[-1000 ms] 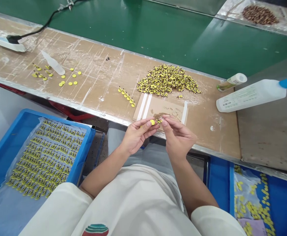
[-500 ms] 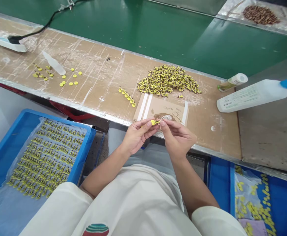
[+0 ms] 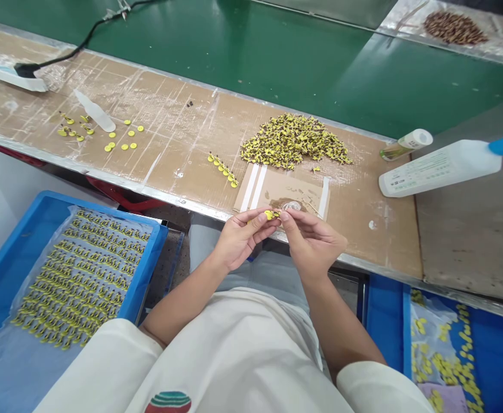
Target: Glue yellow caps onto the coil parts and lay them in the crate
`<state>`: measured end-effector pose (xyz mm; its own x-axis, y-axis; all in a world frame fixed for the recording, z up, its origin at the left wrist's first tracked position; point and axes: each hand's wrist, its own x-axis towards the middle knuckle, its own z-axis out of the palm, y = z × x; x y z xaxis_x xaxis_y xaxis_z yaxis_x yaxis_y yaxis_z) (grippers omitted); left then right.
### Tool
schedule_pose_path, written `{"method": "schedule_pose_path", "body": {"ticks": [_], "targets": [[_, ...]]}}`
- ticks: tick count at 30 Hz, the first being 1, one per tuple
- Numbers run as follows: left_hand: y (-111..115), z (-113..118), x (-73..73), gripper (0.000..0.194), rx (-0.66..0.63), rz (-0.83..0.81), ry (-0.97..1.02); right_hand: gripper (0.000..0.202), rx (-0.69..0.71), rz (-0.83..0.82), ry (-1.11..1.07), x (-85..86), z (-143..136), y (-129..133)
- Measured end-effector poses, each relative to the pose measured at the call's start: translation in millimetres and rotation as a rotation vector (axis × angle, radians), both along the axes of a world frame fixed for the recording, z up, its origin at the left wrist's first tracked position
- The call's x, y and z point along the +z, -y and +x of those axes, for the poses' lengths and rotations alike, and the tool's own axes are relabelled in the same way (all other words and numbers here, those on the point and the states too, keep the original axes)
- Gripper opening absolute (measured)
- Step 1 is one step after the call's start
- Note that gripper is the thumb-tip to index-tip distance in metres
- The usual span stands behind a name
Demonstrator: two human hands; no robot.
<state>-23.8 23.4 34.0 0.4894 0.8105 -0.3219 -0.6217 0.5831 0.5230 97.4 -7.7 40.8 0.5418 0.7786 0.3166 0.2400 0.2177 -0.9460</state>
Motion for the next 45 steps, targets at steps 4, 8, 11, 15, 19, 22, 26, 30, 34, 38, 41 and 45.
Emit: {"method": "schedule_pose_path", "body": {"ticks": [4, 8, 11, 15, 19, 22, 26, 30, 34, 38, 41, 45], "targets": [[0.3, 0.2, 0.1, 0.025, 0.003, -0.007, -0.010, 0.017, 0.005, -0.013, 0.008, -0.6, 0.3, -0.2], [0.5, 0.3, -0.2, 0.023, 0.009, 0.001, -0.001, 0.016, -0.001, -0.011, 0.028, -1.7, -0.1, -0.4], [0.4, 0.9, -1.4, 0.021, 0.017, 0.007, 0.008, 0.016, -0.002, -0.027, 0.046, -3.4, 0.1, -0.2], [0.3, 1.6, -3.1, 0.020, 0.034, 0.004, 0.001, 0.016, 0.025, -0.002, 0.096, -4.6, 1.6, -0.3], [0.6, 1.8, -3.2, 0.022, 0.048, -0.005, -0.020, 0.013, 0.070, 0.077, 0.175, -4.2, 4.1, -2.0], [0.9, 1.6, -2.5, 0.023, 0.059, -0.012, -0.046, 0.015, 0.079, 0.102, 0.221, -4.6, 5.8, -3.2], [1.1, 1.0, -1.5, 0.022, 0.071, -0.002, -0.056, 0.016, 0.086, 0.109, 0.246, -5.3, 6.7, -3.9], [1.2, 0.7, 0.0, 0.024, 0.084, -0.012, -0.075, 0.016, 0.077, 0.086, 0.237, -3.8, 5.8, -4.1], [1.0, 1.1, 0.4, 0.028, 0.098, -0.033, -0.101, 0.015, 0.061, 0.078, 0.243, -2.0, 5.3, -4.6], [1.7, 1.6, -1.5, 0.029, 0.121, -0.004, -0.136, 0.015, 0.066, 0.073, 0.265, -1.7, 4.6, -5.2], [4.0, 1.5, -2.0, 0.032, 0.155, 0.023, -0.193, 0.017, 0.078, 0.072, 0.264, -2.0, 3.2, -5.2], [9.5, 0.9, 0.3, 0.034, 0.202, 0.053, -0.231, 0.017, 0.100, 0.078, 0.300, -3.2, 1.5, -5.3]]}}
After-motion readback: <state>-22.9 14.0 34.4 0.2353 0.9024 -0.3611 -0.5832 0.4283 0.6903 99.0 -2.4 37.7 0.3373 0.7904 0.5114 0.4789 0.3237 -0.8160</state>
